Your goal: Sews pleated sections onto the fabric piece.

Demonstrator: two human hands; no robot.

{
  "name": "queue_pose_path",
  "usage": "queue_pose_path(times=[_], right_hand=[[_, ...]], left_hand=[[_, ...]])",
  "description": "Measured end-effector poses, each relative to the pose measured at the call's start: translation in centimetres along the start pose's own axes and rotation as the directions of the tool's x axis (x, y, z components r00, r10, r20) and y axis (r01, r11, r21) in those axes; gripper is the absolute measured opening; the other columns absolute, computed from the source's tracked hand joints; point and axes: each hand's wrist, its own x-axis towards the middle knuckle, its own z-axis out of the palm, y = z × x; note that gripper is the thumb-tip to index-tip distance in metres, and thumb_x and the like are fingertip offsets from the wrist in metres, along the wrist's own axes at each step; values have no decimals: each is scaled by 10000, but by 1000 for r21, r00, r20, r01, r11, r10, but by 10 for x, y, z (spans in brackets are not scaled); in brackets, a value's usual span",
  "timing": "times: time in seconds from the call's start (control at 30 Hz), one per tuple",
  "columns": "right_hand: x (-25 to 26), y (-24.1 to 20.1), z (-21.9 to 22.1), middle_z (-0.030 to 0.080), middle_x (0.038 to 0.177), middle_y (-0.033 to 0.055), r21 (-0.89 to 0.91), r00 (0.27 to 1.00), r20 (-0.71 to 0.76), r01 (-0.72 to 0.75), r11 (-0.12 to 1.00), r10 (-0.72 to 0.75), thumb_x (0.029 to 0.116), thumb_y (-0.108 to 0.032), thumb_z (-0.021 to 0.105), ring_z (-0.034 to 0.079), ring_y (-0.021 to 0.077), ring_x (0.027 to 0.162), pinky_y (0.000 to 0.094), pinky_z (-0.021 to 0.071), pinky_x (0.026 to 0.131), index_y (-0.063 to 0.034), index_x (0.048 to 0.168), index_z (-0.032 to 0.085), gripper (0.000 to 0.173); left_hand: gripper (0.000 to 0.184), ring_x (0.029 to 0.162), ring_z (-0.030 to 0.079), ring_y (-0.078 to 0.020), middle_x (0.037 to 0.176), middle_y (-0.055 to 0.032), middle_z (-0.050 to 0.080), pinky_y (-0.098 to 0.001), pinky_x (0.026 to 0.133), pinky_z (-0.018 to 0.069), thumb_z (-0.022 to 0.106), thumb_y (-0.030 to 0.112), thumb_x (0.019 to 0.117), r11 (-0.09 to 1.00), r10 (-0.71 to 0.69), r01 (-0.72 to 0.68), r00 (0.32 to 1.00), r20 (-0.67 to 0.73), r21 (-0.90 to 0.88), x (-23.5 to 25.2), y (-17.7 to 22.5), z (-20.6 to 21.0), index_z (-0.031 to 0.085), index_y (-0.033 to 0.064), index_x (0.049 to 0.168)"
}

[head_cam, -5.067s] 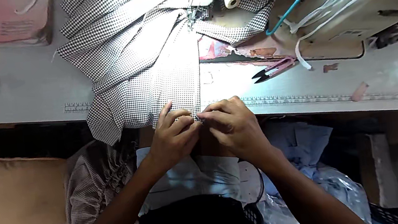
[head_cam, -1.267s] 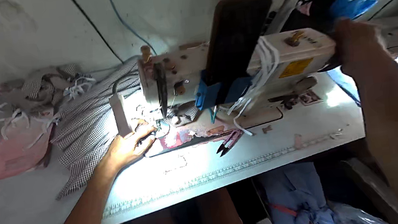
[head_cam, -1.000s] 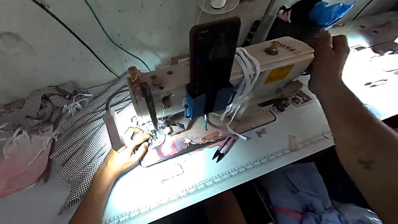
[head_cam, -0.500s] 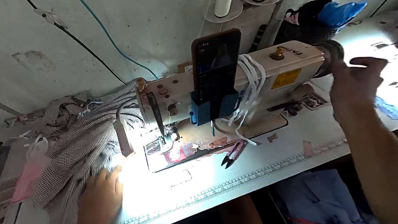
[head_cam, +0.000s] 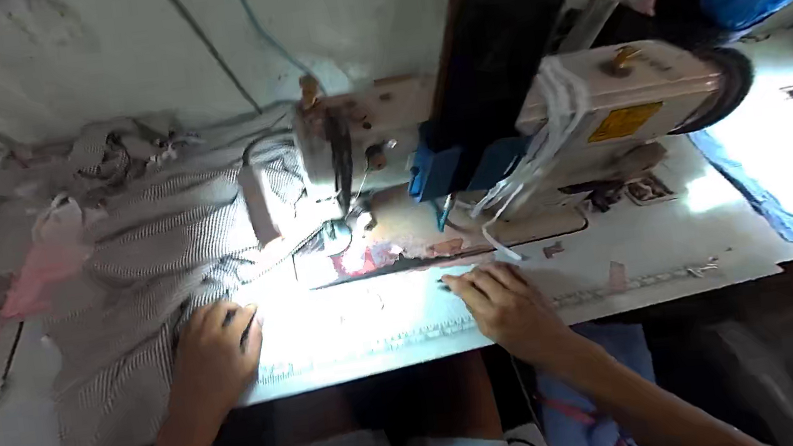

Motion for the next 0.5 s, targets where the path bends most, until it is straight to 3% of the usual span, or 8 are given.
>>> queue_pose_path(times=[0.07,0.17,0.23,0.37,0.5], right_hand=[[3,-7,-1,722,952,178,67,999,-36,-4,998,6,1001,-46,509,704,369,913,511,562,810,-41,1118,733,253],[26,-44,-3,673,914,215,207,995,-40,-82,975,93,1077,-194,462,675,339,683,441,520,524,-8,1137,700,308],[47,-71,-3,659,979,228,260,994,43,-110,959,102,1071,-328,507,665,348,686,461,517,521,-8,1229,675,394],[100,-117,15,655,931,171,280,997,51,45,959,-62,1026,-283,601,659,322,690,448,508,519,-58,1217,721,318],[139,-152,42,646,849,107,307,972,-16,226,924,-233,1025,-221,603,626,276,606,404,451,448,-106,1120,744,205]], left_hand=[[369,1132,632,-402,1083,-189,700,-572,1006,472,525,308,985,997,-33,33,999,4,-63,-10,-2,2,762,45,1084],[317,1165,609,-369,1120,-185,679,-530,1045,449,524,268,1021,989,-55,52,998,-18,-141,-13,-3,1,722,26,1072],[307,1182,599,-329,1127,-157,678,-494,1067,433,512,267,1041,982,-41,37,999,-17,-187,-10,-2,-2,720,46,1088],[262,1173,595,-296,1100,-127,681,-446,1068,427,528,217,1040,977,31,-44,997,-66,-210,-10,-2,-2,733,68,1108],[224,1174,584,-301,1092,-120,668,-472,1072,417,562,196,1020,968,53,-69,996,-72,-242,-12,-1,-5,742,81,1089]])
